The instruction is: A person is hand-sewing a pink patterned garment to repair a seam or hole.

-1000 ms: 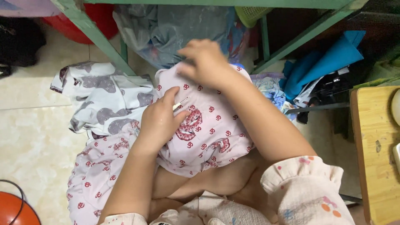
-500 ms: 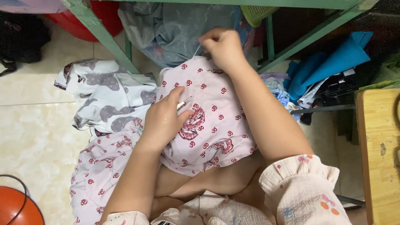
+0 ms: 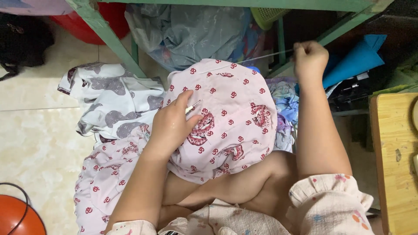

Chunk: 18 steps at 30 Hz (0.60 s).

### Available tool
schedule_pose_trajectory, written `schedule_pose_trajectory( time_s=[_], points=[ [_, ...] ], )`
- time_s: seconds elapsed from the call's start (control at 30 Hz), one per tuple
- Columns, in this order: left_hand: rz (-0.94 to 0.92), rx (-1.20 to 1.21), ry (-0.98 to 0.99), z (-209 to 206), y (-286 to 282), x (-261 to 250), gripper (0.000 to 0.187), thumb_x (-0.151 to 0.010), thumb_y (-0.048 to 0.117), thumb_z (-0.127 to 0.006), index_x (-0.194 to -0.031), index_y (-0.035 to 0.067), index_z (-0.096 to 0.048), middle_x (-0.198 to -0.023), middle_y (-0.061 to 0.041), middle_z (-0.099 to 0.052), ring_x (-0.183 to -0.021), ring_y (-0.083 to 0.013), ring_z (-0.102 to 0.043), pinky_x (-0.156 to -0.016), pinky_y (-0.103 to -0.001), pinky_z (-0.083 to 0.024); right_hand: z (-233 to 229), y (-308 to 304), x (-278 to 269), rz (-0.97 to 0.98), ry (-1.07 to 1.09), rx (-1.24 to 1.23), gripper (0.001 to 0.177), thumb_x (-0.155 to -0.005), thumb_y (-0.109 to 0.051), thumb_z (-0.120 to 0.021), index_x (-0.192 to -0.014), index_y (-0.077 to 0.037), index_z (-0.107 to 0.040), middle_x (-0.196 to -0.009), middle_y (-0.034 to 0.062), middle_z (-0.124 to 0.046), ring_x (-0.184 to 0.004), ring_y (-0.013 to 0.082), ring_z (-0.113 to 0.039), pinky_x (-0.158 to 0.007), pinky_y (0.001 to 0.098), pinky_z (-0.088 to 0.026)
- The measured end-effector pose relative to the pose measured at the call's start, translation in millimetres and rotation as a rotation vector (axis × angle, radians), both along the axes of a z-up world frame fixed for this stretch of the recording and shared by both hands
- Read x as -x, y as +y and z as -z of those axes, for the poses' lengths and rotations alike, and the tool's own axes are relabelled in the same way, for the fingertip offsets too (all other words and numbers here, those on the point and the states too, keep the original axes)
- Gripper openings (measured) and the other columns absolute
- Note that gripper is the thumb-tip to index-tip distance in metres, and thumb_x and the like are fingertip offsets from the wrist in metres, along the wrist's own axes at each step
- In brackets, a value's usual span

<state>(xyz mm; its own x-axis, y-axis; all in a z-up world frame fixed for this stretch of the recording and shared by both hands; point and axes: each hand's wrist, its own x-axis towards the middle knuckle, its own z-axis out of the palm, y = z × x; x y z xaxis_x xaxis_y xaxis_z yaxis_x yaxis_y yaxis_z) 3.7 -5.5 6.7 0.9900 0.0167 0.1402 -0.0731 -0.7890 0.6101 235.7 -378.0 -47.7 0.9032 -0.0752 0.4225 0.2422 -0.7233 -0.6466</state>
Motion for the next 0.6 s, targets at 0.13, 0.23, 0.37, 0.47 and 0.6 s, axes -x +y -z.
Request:
schedule_pose_trajectory(
  time_s=[0.13,0.23,0.37,0.47,0.6],
  points=[
    [0.046,0.007,0.12,-12,1,-1,0.07,-0.084,0.026,-0.083,-0.143,0.005,-0.052,-0.101,-0.025,-0.074,-0.094,-0.0418,-0.074,-0.081,-0.051,-0.055,18,-23,34,0.163,-0.017,0.245,0.01,-0.097,-0.013,-0.079,-0.091,-0.006,-0.08,-0.074,0.0137,-0.07,-0.076,0.0353,-0.07,-0.073,0.043,-0.055],
    [0.029,0.011,0.142,-12,1,-3,0.071,-0.084,0.027,-0.083,-0.144,0.005,-0.052,-0.102,-0.024,-0.074,-0.094,-0.0414,-0.074,-0.082,-0.05,-0.055,36,-64,56,0.2,0.043,0.387,0.012,-0.1,-0.012,-0.078,-0.09,-0.005,-0.077,-0.076,0.016,-0.067,-0.08,0.0401,-0.069,-0.075,0.0487,-0.054],
    [0.029,0.017,0.177,-16,0,-1,0.077,-0.085,0.025,-0.082,-0.149,0.004,-0.045,-0.101,-0.027,-0.074,-0.095,-0.0443,-0.073,-0.083,-0.053,-0.055,89,-146,91,0.371,0.144,0.709,0.018,-0.1,-0.021,-0.082,-0.091,-0.007,-0.077,-0.078,0.0118,-0.068,-0.079,0.0349,-0.07,-0.073,0.0435,-0.055],
    [0.023,0.017,0.187,-16,-1,-4,0.081,-0.085,0.025,-0.082,-0.153,0.004,-0.041,-0.101,-0.028,-0.073,-0.094,-0.0452,-0.073,-0.083,-0.053,-0.055,114,-185,117,0.458,0.335,0.733,0.019,-0.101,-0.024,-0.079,-0.094,-0.006,-0.078,-0.078,0.011,-0.07,-0.08,0.0331,-0.072,-0.071,0.0418,-0.056],
    [0.017,0.014,0.172,-19,-1,-3,0.083,-0.084,0.024,-0.083,-0.153,0.003,-0.042,-0.102,-0.028,-0.073,-0.096,-0.0453,-0.073,-0.084,-0.053,-0.055,130,-191,142,0.45,0.607,0.286,0.018,-0.102,-0.025,-0.073,-0.092,-0.01,-0.079,-0.068,0.005,-0.07,-0.073,0.0283,-0.073,-0.065,0.0391,-0.054]
  ],
)
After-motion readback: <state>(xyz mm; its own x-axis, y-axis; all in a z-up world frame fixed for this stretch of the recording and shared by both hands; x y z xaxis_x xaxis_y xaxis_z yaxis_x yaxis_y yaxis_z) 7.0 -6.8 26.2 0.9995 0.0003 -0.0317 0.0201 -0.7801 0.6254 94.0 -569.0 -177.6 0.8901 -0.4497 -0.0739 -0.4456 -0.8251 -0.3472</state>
